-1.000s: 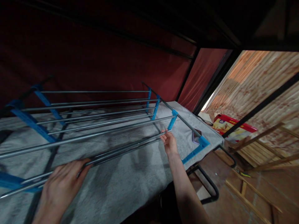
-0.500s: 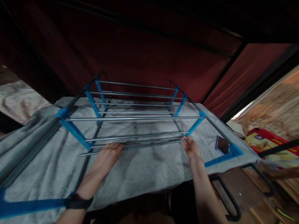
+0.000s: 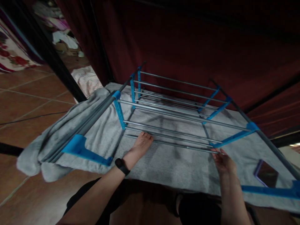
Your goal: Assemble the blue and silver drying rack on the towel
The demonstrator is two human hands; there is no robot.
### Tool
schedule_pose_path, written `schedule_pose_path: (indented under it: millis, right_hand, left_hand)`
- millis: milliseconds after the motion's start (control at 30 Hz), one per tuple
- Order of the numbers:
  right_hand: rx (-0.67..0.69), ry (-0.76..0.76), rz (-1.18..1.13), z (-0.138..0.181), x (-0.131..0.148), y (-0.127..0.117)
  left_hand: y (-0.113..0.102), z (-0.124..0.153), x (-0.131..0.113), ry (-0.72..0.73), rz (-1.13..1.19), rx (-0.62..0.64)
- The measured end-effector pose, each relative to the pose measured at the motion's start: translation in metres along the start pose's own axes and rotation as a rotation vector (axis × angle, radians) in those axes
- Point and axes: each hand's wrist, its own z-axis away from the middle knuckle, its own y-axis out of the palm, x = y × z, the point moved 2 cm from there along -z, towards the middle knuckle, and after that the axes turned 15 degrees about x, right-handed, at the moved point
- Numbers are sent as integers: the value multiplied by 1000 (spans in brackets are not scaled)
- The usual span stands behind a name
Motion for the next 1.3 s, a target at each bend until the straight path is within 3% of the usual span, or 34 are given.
schedule_pose_path:
  millis: [333, 633, 833, 933, 1067, 1300]
  right_hand:
    - [-7, 14, 5, -8, 1, -8]
    - [-96, 40, -65, -1, -3, 4]
    - [10, 18, -84, 3, -11, 2]
    - [-9, 15, -139, 6, -12, 0]
    - [-22, 42, -178, 5, -9, 2]
    - [-27, -52, -200, 3, -1, 2]
  left_hand:
    - [13, 3, -28, -118, 24, -91]
    - [12, 11, -30, -120, 66, -93]
    - [6, 20, -31, -105, 39, -77]
    - [3, 23, -32, -121, 34, -79]
    - [6, 27, -20, -161, 71, -96]
    - [11, 41, 36, -412, 301, -130]
